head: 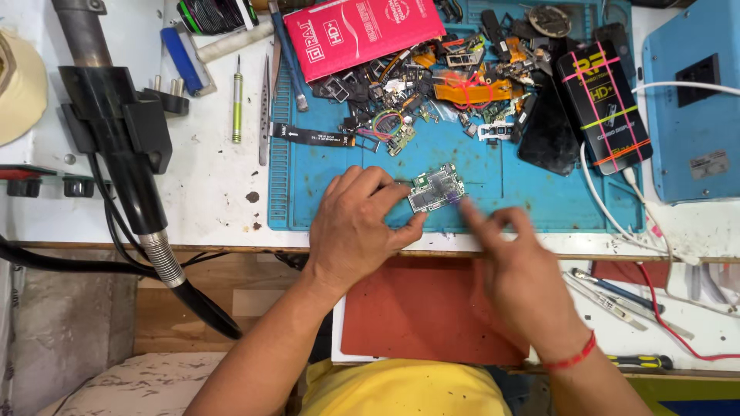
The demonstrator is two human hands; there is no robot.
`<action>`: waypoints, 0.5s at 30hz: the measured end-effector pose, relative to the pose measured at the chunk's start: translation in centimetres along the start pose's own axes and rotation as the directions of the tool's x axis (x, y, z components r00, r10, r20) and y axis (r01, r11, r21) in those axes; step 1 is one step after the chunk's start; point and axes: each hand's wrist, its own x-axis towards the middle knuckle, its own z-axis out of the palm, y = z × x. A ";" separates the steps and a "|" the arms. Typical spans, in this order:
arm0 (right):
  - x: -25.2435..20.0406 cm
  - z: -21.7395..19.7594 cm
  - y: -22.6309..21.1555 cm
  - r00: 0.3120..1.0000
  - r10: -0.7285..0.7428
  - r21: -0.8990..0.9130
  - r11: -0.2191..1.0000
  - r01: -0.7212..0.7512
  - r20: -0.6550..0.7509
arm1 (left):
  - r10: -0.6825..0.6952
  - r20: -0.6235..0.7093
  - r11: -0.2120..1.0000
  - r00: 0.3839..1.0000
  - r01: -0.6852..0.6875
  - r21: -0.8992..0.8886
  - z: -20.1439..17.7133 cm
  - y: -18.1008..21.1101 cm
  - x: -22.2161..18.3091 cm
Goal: The person brushes a circuit board with a small tool and then applies heat to the board using a heat gun while holding the component in place.
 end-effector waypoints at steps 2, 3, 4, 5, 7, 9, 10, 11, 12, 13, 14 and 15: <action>0.6 -0.4 1.0 0.998 0.043 -0.016 0.999 -0.044 -0.051 | -0.016 0.000 1.000 1.000 0.016 -0.005 0.2 0.4 -0.2; 0.4 -0.2 0.7 1.000 0.003 -0.008 1.000 -0.004 -0.019 | -0.015 -0.001 1.000 1.000 0.015 0.001 0.1 0.4 -0.1; -0.4 0.0 -0.1 0.999 -0.037 0.001 0.999 0.037 0.012 | -0.014 -0.002 1.000 1.000 0.014 0.007 0.0 0.4 0.0; -0.7 0.2 -0.7 0.997 -0.066 0.007 0.998 0.066 0.036 | -0.012 -0.008 1.000 1.000 0.012 0.014 -0.1 0.4 0.1; 0.6 -0.4 0.4 0.999 0.048 -0.019 0.999 -0.048 -0.013 | -0.022 -0.010 1.000 1.000 0.022 0.011 0.1 0.6 0.0; 0.3 -0.7 0.5 0.997 0.081 -0.021 0.997 -0.080 0.020 | -0.024 -0.005 1.000 1.000 0.024 0.005 0.4 0.3 -0.1; -0.2 -0.4 0.0 0.996 0.050 -0.008 0.999 -0.049 0.070 | -0.032 -0.006 0.999 0.999 0.032 0.005 0.5 0.3 -0.2; -0.1 -0.3 -0.4 0.995 0.010 0.009 1.000 -0.010 0.100 | -0.039 -0.005 0.999 0.999 0.039 -0.001 0.4 0.3 0.0; -0.1 -0.6 -0.5 0.992 0.027 0.010 1.000 -0.028 0.121 | -0.045 -0.005 0.999 0.999 0.045 -0.006 0.2 0.6 -0.2; 0.0 -0.8 -0.4 0.990 0.044 0.006 0.999 -0.046 0.136 | -0.047 -0.009 0.999 0.999 0.046 -0.013 0.2 0.7 0.0; 0.1 -1.0 -0.3 0.987 0.062 0.003 0.998 -0.063 0.151 | -0.030 -0.011 0.999 0.999 0.030 -0.009 0.2 0.5 0.4; 0.2 -1.0 -0.1 0.988 0.110 -0.022 0.994 -0.108 0.105 | -0.032 -0.011 0.999 0.999 0.032 -0.007 0.2 0.5 0.2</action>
